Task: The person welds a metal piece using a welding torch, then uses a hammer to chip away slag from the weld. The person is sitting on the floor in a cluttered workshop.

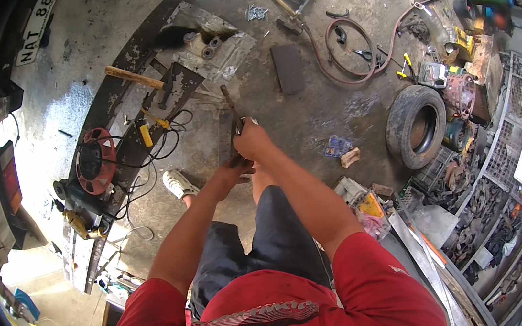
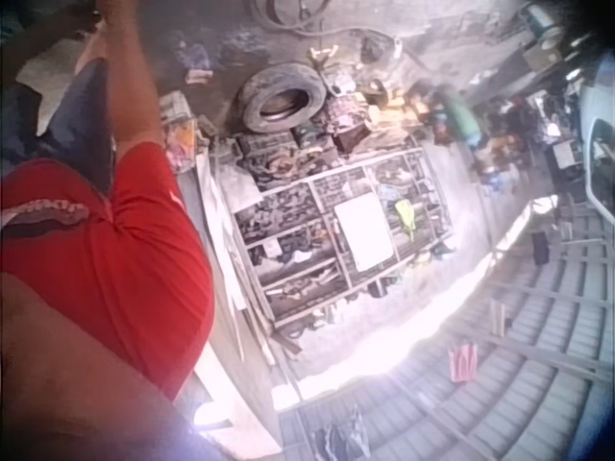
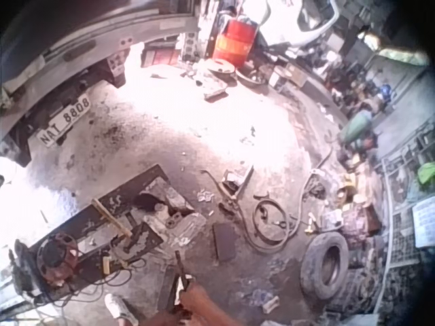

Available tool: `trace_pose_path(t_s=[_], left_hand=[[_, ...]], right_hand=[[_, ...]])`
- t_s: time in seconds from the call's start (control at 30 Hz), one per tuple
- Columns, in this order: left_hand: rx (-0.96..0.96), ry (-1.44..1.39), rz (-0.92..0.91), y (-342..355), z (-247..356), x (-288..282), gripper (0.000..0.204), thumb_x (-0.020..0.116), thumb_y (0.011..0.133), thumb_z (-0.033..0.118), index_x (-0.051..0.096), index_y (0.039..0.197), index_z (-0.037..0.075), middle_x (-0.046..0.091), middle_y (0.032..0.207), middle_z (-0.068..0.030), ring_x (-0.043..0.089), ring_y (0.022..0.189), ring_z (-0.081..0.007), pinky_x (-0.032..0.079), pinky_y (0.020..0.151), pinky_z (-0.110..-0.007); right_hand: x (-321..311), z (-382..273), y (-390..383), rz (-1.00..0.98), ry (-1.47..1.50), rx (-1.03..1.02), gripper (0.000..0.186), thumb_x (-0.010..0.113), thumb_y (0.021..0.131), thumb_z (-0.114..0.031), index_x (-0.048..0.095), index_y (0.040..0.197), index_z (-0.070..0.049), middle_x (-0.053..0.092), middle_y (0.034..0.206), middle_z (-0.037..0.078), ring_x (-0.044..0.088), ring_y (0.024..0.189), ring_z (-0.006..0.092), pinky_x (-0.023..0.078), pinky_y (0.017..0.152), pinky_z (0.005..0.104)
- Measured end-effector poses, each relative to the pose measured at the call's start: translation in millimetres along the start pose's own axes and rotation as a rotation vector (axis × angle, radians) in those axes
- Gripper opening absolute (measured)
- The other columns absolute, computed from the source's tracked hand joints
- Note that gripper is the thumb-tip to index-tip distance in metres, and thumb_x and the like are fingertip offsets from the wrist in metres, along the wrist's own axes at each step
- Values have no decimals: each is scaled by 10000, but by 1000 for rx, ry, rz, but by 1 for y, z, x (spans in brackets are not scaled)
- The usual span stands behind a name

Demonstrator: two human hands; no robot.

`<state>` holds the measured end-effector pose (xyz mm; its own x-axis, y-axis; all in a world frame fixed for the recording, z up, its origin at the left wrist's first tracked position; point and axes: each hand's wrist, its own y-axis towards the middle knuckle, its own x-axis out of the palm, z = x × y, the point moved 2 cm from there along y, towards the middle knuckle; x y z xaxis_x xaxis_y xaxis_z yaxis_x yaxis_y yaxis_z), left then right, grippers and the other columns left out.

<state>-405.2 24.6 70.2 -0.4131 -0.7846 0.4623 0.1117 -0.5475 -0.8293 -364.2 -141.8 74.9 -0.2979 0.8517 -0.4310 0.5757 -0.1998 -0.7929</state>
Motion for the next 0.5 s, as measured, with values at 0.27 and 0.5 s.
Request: trace_pose_path(t_s=[0.27, 0.5], left_hand=[[48, -20, -67, 11, -10, 7, 824, 819, 893, 207, 443, 1600, 11, 579, 1519, -123, 616, 1321, -241, 533, 1068, -391], [175, -271, -125, -5, 9, -10, 983, 830, 887, 292, 321, 1682, 18, 551, 1532, -145, 554, 1384, -256, 459, 1151, -367]], right_hand=[[18, 10, 4, 150, 16, -106, 463, 746, 966, -245, 604, 1276, 67, 742, 1102, 334, 708, 1061, 533, 569, 896, 564], [36, 15, -29, 338, 141, -138, 372, 722, 971, -225, 623, 1215, 39, 746, 1053, 311, 719, 1009, 525, 561, 859, 559]])
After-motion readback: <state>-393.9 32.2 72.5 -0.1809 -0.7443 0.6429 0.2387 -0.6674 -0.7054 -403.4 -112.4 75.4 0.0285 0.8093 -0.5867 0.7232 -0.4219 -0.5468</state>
